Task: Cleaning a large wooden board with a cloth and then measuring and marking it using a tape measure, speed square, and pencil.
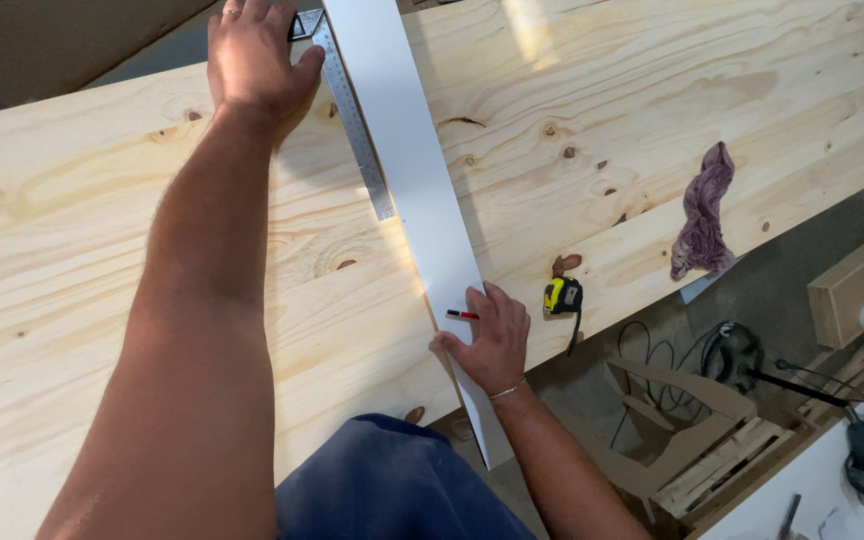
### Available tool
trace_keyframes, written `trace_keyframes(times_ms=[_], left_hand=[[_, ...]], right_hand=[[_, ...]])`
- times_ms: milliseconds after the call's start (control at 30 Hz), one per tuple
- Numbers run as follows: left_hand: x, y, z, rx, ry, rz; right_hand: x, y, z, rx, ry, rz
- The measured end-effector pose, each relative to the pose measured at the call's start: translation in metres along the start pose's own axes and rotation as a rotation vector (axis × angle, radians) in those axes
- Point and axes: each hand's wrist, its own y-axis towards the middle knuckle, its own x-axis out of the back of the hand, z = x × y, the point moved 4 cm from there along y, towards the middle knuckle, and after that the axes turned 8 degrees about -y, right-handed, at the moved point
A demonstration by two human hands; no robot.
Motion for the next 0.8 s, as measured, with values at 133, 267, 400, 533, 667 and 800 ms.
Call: trace_keyframes(times_ms=[133, 267, 400, 533, 667, 800], left_hand=[[0.0, 0.002, 0.001, -0.004, -0.031, -0.017], [0.009, -0.002, -0.004, -0.014, -0.064, -0.043], [0.011, -0.003, -0.006, -0.014, -0.06, -0.014], [0.011, -0.004, -0.007, 0.011, -0.018, 0.007], [0.005, -0.002, -0.002, 0.025, 0.02, 0.047], [0.003, -0.003, -0.001, -0.008, 0.001, 0.014]], right_hand=[[-0.001, 0.014, 0.002, -0.035, 0.025, 0.065], [0.004, 0.036, 0.01, -0.038, 0.019, 0.12], [0.007, 0.06, 0.015, -0.026, 0.056, 0.207], [0.01, 0.076, 0.021, 0.013, 0.031, 0.249], [0.01, 0.079, 0.025, -0.01, 0.025, 0.265], [0.008, 0.076, 0.026, 0.021, -0.035, 0.254]])
